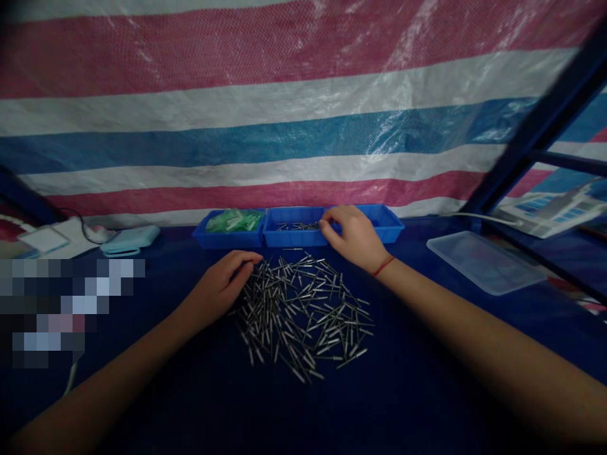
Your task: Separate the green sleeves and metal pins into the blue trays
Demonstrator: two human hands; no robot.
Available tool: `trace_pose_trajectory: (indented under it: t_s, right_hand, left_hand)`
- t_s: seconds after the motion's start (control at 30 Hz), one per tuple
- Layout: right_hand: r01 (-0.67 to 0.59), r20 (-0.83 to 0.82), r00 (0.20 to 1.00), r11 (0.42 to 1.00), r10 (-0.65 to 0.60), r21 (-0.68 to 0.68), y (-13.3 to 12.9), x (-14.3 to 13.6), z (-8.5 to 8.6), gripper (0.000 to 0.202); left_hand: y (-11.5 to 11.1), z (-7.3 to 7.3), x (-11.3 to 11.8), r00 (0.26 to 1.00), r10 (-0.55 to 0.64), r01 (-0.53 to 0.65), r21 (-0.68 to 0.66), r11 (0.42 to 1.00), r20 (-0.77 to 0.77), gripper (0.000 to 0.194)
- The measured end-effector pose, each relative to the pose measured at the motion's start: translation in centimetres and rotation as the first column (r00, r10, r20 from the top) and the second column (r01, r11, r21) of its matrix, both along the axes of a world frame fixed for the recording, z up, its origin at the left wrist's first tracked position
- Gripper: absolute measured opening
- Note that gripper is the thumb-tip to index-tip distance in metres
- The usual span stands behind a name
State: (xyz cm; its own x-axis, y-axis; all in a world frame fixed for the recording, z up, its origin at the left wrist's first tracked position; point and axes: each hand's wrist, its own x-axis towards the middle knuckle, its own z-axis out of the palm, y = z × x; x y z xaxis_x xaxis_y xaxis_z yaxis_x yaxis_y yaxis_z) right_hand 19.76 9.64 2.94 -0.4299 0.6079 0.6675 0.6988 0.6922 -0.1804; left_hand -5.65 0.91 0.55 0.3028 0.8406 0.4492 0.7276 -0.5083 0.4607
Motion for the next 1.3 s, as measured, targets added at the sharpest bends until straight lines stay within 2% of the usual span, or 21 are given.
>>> trace_pose_trajectory:
  t_s: [0.1,0.2,0.4,0.63,0.9,1.3]
  right_hand:
    - [-0.019,-0.037,0.999,0.996,0.016,-0.092,-2.3,1.3,-0.5,0.014]
    - [-0.048,-0.075,0.997,0.981,0.035,-0.186,-3.6,2.2,-1.6,0.014]
    - [-0.088,-0.071,0.995,0.954,0.070,-0.288,-3.9,2.2,-3.2,0.015]
    - [-0.160,-0.002,0.986,0.945,0.167,-0.287,-4.2,1.8,-3.1,0.016]
    - [-0.179,-0.020,0.983,0.943,0.181,-0.282,-4.4,1.7,-3.0,0.016]
    - [-0.210,-0.036,0.977,0.930,0.208,-0.301,-4.3,1.6,-3.0,0.015]
  left_hand:
    - [0.1,0.0,-0.1,1.000,0.002,-0.002,-0.026,1.000,-0.009,0.020]
    - [0.0,0.0,-0.1,0.994,-0.046,0.046,-0.008,0.999,-0.094,0.015]
    - [-0.2,-0.3,0.1,0.956,-0.108,0.119,0.022,0.993,-0.272,0.023]
    - [-0.5,-0.2,0.8,0.958,-0.089,0.094,0.006,0.996,-0.272,0.018]
    - [-0.6,-0.1,1.1,0.954,-0.090,0.093,-0.004,0.996,-0.285,0.017]
    - [-0.6,-0.1,1.7,0.943,0.058,-0.068,-0.019,0.998,-0.328,0.019]
